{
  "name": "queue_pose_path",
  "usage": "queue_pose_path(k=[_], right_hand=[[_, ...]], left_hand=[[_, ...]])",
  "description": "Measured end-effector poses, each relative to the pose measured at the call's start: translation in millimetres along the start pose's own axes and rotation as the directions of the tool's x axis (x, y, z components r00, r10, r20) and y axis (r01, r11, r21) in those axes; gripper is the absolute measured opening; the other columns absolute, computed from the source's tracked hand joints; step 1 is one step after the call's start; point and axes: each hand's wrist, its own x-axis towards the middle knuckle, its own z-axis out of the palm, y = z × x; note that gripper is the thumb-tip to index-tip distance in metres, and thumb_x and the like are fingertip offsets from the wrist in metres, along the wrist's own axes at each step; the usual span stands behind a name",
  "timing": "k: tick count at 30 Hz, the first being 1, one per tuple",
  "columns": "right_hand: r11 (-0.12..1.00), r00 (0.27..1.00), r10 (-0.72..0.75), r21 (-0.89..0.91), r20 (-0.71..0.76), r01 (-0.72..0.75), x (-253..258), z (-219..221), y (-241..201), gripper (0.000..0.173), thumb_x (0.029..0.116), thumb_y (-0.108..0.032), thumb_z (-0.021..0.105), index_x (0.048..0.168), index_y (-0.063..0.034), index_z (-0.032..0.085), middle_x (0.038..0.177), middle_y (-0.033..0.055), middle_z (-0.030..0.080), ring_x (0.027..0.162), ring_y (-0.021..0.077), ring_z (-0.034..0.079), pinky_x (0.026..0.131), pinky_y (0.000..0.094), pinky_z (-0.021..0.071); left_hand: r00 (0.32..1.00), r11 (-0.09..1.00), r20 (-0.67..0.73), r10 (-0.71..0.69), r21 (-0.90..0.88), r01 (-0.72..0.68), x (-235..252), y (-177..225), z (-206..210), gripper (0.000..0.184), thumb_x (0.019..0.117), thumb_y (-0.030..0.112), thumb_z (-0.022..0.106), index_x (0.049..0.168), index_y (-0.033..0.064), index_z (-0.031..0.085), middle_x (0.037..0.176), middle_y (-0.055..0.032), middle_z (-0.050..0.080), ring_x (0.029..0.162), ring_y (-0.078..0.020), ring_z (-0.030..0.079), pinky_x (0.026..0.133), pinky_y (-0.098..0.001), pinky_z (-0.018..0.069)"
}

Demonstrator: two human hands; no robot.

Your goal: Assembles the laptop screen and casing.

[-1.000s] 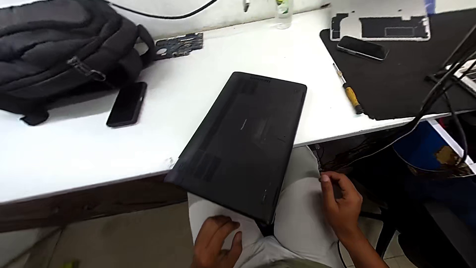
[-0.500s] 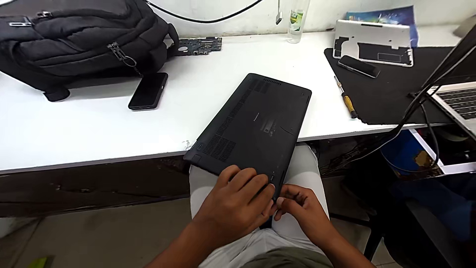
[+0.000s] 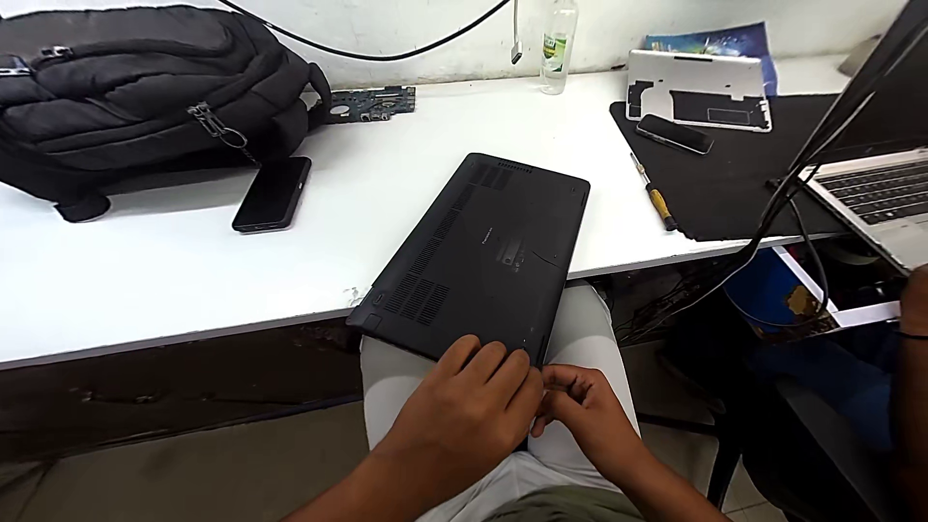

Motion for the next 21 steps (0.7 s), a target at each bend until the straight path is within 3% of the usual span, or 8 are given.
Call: queue_pose_path(k=[10,16,21], right_hand=[[1.0,0.998,0.01,0.001,-0.055,-0.01,-1.1,5.0,-2.4,0.013,0.0969,-0.007,0.062,0.096,0.0026,0.07,0.081,0.0107,0.074,0.068,0.0163,0.072,0.06,0.0307,0.0605],[1.0,0.995,0.01,0.004,-0.104,-0.01,-2.2,9.7,-3.4,0.011,0.0941,-0.007,0.064,0.093,0.0022,0.071,0.072,0.0085,0.071,0.059,0.0144,0.067,0.053,0.0297,0.0575],[0.999,0.997,0.036,0.01,-0.065,-0.035,-2.0,6.0,-7.4,0.011,0.0959,-0.009,0.066,0.094,0.0001,0.071,0.075,0.0069,0.073,0.061,0.0136,0.07,0.055,0.0294,0.0591]], left_hand=[[1.0,1.0,-0.019,0.014,-0.014,-0.014,0.8,-1.1,1.4,0.027,0.1053,0.028,0.049,0.106,0.0093,0.069,0.102,-0.0062,0.069,0.091,-0.0228,0.064,0.079,-0.0379,0.0499],[0.995,0.993,-0.012,0.101,0.059,-0.1,7.4,3.0,-0.7,0.024,0.1065,0.022,0.048,0.101,0.0063,0.066,0.094,-0.0089,0.066,0.081,-0.0253,0.062,0.069,-0.0386,0.0482],[0.987,0.985,0.068,0.149,0.081,-0.154,21.0,0.2,-5.8,0.023,0.1041,0.016,0.045,0.099,0.0073,0.066,0.091,-0.0076,0.063,0.078,-0.0248,0.061,0.064,-0.0367,0.0476]])
